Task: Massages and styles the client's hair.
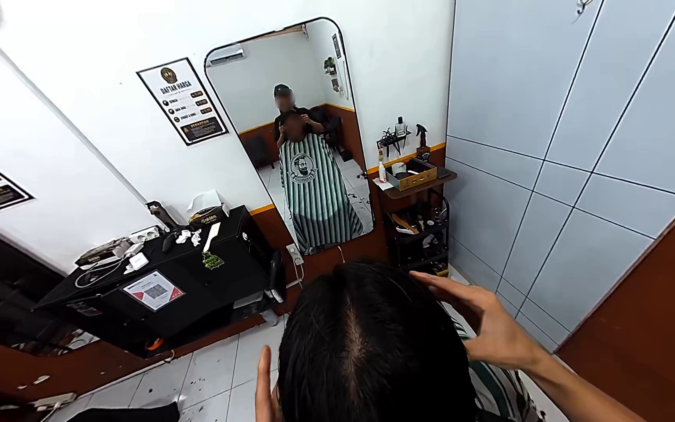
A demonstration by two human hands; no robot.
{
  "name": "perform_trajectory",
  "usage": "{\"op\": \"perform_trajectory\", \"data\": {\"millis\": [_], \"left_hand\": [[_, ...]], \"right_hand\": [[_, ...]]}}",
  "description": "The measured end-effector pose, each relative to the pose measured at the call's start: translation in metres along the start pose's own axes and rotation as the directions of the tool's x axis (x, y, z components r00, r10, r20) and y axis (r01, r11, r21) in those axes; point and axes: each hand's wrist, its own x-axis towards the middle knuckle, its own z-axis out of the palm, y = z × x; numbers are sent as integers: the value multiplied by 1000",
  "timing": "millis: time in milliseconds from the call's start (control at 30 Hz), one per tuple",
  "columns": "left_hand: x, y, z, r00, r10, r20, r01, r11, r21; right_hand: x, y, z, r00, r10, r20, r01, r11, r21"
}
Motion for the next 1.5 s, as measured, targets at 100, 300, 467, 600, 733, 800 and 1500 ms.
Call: {"op": "perform_trajectory", "data": {"millis": [100,300,467,600,733,800,1500], "left_hand": [[0,-3,1,998,20,58,-20,1000,-3],[-1,5,1,999,36,27,-35,999,-23],[-10,3,1,1000,6,-21,-5,999,40],[3,13,5,998,23,53,-24,999,23],[-6,13,2,1000,17,-16,-17,999,34],[-6,12,0,1000,24,16,-25,998,49],[20,9,-2,982,-6,191,-16,993,114]], "right_hand": [[0,-4,3,998,-15,64,10,997,77],[-1,-5,-3,997,16,73,-22,997,76],[-6,-3,-3,999,42,24,-43,999,32],[-2,-6,4,997,-6,83,-3,994,109],[-6,-8,2,1000,19,4,-19,998,56],[-5,-10,4,999,12,50,-17,995,95],[13,-23,13,967,164,194,-144,983,-112]]}}
